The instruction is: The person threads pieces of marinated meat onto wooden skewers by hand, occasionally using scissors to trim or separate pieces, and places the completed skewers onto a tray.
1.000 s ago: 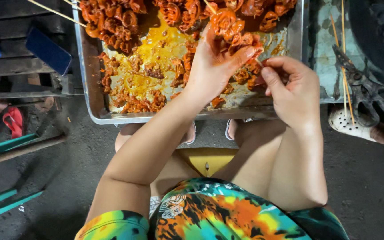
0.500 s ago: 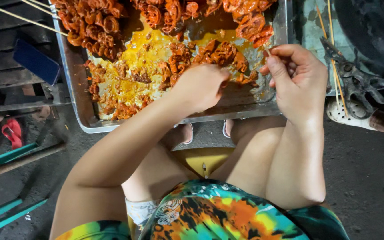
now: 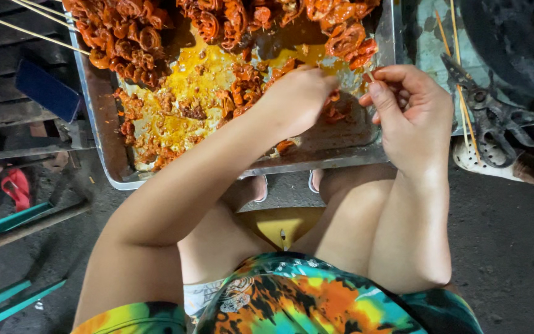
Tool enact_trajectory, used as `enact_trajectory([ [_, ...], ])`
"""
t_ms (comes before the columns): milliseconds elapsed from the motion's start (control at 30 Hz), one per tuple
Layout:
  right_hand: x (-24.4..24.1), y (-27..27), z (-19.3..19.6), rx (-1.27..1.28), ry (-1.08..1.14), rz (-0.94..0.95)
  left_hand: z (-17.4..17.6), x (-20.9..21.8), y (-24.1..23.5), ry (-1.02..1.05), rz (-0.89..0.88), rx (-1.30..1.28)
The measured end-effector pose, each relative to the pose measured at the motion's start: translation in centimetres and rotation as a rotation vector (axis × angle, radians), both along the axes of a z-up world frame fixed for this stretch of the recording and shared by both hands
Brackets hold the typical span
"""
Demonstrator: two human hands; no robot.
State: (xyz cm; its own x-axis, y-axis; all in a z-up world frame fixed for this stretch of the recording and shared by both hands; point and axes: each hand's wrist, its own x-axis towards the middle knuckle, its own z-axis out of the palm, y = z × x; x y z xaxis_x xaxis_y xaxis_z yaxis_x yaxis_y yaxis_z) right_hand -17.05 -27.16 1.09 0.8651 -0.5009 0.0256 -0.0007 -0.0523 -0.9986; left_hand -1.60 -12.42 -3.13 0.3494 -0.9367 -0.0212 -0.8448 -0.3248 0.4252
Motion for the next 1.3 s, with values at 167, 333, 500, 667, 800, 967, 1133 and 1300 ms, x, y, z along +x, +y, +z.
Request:
enact_trajectory([
  [167,0.0,0.0,0.2,-0.022,0.050,-0.010,4.8,-0.1,4.3,0.080,0.013,0.082],
  [333,0.3,0.3,-0.1,-0.009,0.002,0.024,5.7,0.5,4.9,-0.001,0.163,0.205],
  [500,0.4,0.2,-0.2,0.011,0.007,0.007,1.8,1.3,1.7,-0.103,0.274,-0.208],
  [667,0.3,0.0,-0.1,-0.009,0.022,0.010,1.1,2.4,-0.8,0.141,0.355,0.107],
  [800,0.2,0.0,0.0,-0.028,0.039,0.010,3.0,3.7,0.3,0.410,0.415,-0.052],
  [967,0.2,0.1,0.2,-0.015,0.010,0.019,5.8,4.0,2.0,0.182,0.394,-0.334],
  [1133,0.2,0.2,0.1,-0.009,0.021,0.011,7.2,3.3,3.3,0.419,0.401,0.007],
  [1300,0.2,0.2,-0.1,-0.002,0.021,0.011,3.7,2.8,5.2,0.076,0.362,0.117],
])
